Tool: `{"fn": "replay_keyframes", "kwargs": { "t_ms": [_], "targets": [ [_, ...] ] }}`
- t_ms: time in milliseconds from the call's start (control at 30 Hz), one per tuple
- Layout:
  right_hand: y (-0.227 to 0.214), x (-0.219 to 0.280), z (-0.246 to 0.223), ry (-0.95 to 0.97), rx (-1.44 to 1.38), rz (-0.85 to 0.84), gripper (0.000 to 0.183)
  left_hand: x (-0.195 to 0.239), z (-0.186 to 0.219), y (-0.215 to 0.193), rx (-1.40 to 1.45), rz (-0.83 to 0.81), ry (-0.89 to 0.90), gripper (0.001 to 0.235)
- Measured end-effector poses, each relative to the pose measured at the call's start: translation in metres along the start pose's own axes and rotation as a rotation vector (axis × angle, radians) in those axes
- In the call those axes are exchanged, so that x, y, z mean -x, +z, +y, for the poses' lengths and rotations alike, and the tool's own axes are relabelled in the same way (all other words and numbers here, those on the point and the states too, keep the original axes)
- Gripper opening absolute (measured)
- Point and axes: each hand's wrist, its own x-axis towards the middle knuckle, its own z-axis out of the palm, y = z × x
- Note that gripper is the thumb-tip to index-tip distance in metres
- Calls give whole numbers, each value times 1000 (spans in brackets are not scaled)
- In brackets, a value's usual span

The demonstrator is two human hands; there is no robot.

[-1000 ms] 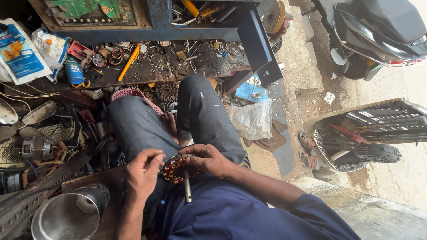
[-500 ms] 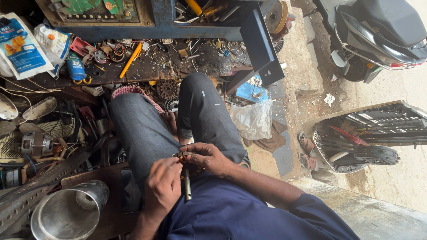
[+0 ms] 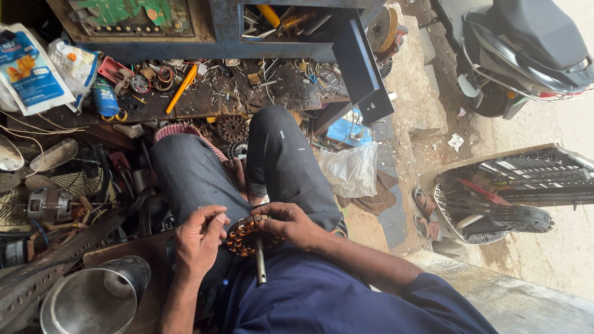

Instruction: The person sits on the floor and assembles a cylindrical electrical component by inserting small white rectangular pieces into slots on a copper-wound rotor. The person repeatedly picks up pieces from the workbench and places them into the rotor, adjusting their position with both hands.

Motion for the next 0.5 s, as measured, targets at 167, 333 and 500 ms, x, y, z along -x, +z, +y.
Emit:
{"fn": "replay_keyframes", "kwargs": {
  "t_ms": [167, 333, 500],
  "targets": [
    [3, 3, 4, -3, 4, 16, 39, 2, -3, -2, -150, 23, 365, 9],
    [4, 3, -2, 22, 36, 17, 40, 0, -12, -3, -114, -13, 219, 14],
    [4, 3, -3, 20, 34, 12, 40, 3, -30, -2, 80, 17, 66, 17]
  ]
}}
